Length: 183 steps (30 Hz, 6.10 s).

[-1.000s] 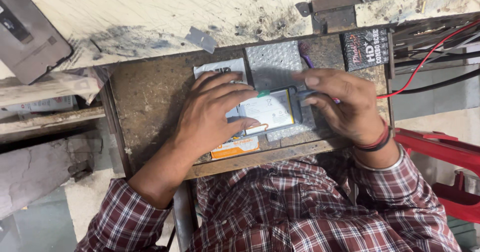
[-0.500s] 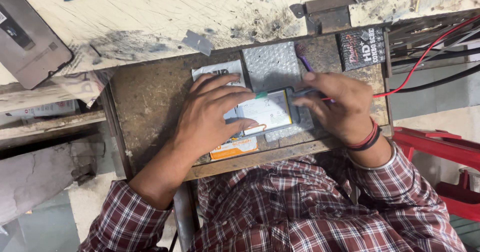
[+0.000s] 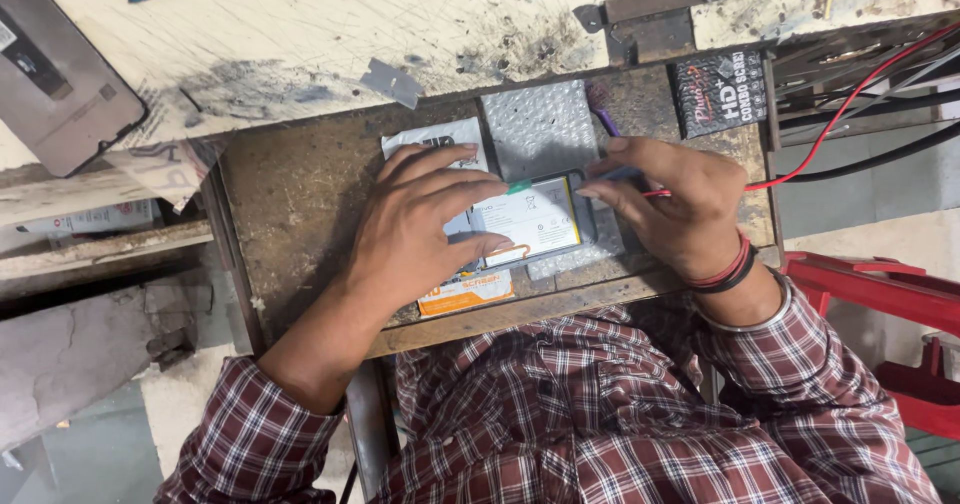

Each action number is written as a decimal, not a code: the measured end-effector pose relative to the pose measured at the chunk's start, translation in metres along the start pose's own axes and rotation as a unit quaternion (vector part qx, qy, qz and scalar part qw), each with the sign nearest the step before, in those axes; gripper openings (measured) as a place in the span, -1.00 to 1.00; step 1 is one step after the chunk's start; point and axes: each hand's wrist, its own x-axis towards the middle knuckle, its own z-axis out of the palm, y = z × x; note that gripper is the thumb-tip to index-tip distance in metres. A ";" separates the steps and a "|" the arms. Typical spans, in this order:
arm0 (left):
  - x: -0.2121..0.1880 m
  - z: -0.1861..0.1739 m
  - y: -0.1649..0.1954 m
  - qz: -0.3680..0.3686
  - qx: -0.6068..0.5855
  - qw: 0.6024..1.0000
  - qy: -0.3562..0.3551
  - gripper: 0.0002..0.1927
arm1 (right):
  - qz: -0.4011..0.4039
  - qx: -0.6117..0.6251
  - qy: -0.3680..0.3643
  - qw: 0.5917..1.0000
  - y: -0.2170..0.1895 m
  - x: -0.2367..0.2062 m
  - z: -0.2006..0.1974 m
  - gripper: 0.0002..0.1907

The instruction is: The person removes the back cover of a smartphone using a metal prying tool, then uses a screwdriver to unscrew internal components. The person handles the phone, a prying tool, and a screwdriver while working at a cluttered electronics repair bench.

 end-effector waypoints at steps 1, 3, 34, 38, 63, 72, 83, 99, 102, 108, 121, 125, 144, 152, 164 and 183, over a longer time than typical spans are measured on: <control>0.000 0.001 0.000 0.000 0.001 1.000 0.000 -0.47 | -0.015 0.029 -0.002 0.999 -0.001 0.001 0.000 -0.51; -0.001 0.001 0.000 -0.004 0.002 1.000 0.001 -0.47 | -0.043 0.091 -0.011 0.995 -0.003 0.002 0.001 -0.57; -0.002 0.006 -0.002 -0.001 0.007 1.000 0.006 -0.48 | 0.053 -0.021 0.025 0.998 0.000 -0.015 0.010 -0.49; -0.002 0.006 -0.003 -0.004 0.004 1.000 0.013 -0.49 | 0.050 -0.005 -0.023 0.998 -0.001 -0.018 0.009 -0.47; -0.001 0.002 0.003 -0.009 0.010 1.000 0.003 -0.48 | -0.008 0.152 0.145 0.978 0.021 0.115 0.025 -0.48; -0.002 0.004 0.003 -0.018 0.006 0.999 0.030 -0.47 | 0.100 0.300 0.167 0.934 0.009 0.102 0.015 -0.44; -0.006 0.003 0.001 0.026 -0.054 0.988 0.141 -0.61 | 0.213 0.404 0.060 0.887 -0.015 0.041 0.042 -0.40; -0.005 0.005 0.002 -0.031 -0.078 0.982 0.169 -0.83 | 0.137 0.361 0.066 0.920 -0.014 0.026 0.053 -0.44; -0.005 0.004 0.003 -0.031 -0.079 0.981 0.174 -0.83 | 0.127 0.360 0.069 0.922 -0.014 0.024 0.054 -0.43; -0.004 0.003 0.004 -0.037 -0.085 0.979 0.183 -0.84 | 0.123 0.340 0.071 0.930 -0.013 0.023 0.053 -0.43; -0.004 0.002 0.002 -0.031 -0.077 0.981 0.178 -0.85 | 0.015 0.226 0.069 0.972 -0.017 0.027 0.051 -0.40; -0.005 0.004 0.000 -0.032 -0.076 0.982 0.168 -0.85 | -0.013 0.181 0.060 0.982 -0.012 0.026 0.050 -0.40; -0.003 0.009 -0.005 -0.013 -0.002 0.997 0.081 -0.58 | 0.012 0.040 0.079 0.996 0.009 -0.005 0.001 -0.38; -0.003 0.010 -0.007 -0.016 0.011 0.998 0.052 -0.58 | 0.010 0.056 0.077 0.995 0.021 -0.014 0.006 -0.38; -0.003 0.012 -0.007 -0.017 0.022 0.999 0.043 -0.57 | 0.000 0.061 0.045 0.997 0.019 -0.008 0.006 -0.39; -0.004 0.010 -0.005 -0.021 0.011 0.999 0.043 -0.59 | 0.016 -0.010 -0.002 1.000 -0.001 0.010 0.000 -0.50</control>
